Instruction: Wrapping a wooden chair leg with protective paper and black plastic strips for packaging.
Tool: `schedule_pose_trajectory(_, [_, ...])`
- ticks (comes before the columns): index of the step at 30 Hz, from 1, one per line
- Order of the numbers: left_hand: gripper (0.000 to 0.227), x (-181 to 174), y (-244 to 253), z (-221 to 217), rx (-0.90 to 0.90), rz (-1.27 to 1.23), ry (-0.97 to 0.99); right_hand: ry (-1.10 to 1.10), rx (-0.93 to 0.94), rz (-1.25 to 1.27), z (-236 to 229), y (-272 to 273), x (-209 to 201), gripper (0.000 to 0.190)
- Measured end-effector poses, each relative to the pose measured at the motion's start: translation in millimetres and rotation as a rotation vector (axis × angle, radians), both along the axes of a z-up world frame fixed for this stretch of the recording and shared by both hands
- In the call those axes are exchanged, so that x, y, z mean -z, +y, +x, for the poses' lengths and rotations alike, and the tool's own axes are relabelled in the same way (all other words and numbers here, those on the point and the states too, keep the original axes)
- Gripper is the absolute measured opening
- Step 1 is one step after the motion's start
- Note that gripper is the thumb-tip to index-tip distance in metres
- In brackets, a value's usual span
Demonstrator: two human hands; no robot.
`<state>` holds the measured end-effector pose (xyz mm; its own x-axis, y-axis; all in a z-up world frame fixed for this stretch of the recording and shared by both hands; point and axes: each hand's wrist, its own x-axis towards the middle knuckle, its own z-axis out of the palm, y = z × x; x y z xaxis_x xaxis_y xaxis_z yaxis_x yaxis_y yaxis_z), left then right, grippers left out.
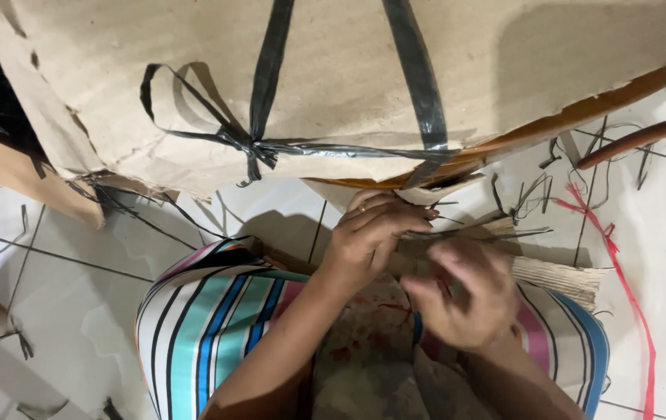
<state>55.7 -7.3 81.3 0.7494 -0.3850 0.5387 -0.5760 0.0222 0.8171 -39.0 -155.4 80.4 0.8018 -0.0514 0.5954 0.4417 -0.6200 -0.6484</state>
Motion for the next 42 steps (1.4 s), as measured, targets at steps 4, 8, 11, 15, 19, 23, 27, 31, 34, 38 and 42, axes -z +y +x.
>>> schedule_pose_trajectory(4, [0.007,17,-6,2,-0.051,-0.080,-0.001,-0.194,0.060,-0.153,30,-11,-21,0.019])
schedule_pose_trajectory(8, [0.008,18,-10,4,-0.112,-0.107,-0.043,-0.199,-0.020,-0.061,39,-9,-27,0.005])
schedule_pose_trajectory(11, [0.010,6,-12,3,-0.116,-0.148,-0.061,-0.279,-0.072,-0.007,44,-6,-23,0.008])
schedule_pose_trajectory(15, [0.009,-1,-11,3,-0.151,-0.142,-0.068,-0.338,-0.067,-0.071,49,-14,-21,0.005])
schedule_pose_trajectory(19, [0.013,1,-12,2,-0.197,-0.140,-0.087,-0.372,-0.059,-0.088,51,-14,-20,0.010])
schedule_pose_trajectory(23, [0.014,3,-8,3,-0.269,-0.089,-0.073,-0.406,-0.099,-0.093,57,-5,-26,0.015])
schedule_pose_trajectory(27, [0.012,-8,-1,2,-0.289,-0.066,-0.056,-0.372,-0.116,-0.095,58,-2,-20,0.017])
schedule_pose_trajectory(31, [0.012,-23,4,0,-0.276,-0.026,0.027,-0.290,-0.143,-0.039,54,0,-15,0.020])
schedule_pose_trajectory(34, [0.012,-37,8,4,-0.264,-0.040,0.046,-0.308,-0.114,-0.046,58,5,-26,0.021])
schedule_pose_trajectory(38, [0.011,-44,6,0,-0.291,-0.045,0.049,-0.326,-0.063,-0.028,55,5,-26,0.018])
schedule_pose_trajectory(42, [0.011,-50,9,1,-0.283,-0.042,0.063,-0.329,-0.117,-0.030,58,4,-27,0.022])
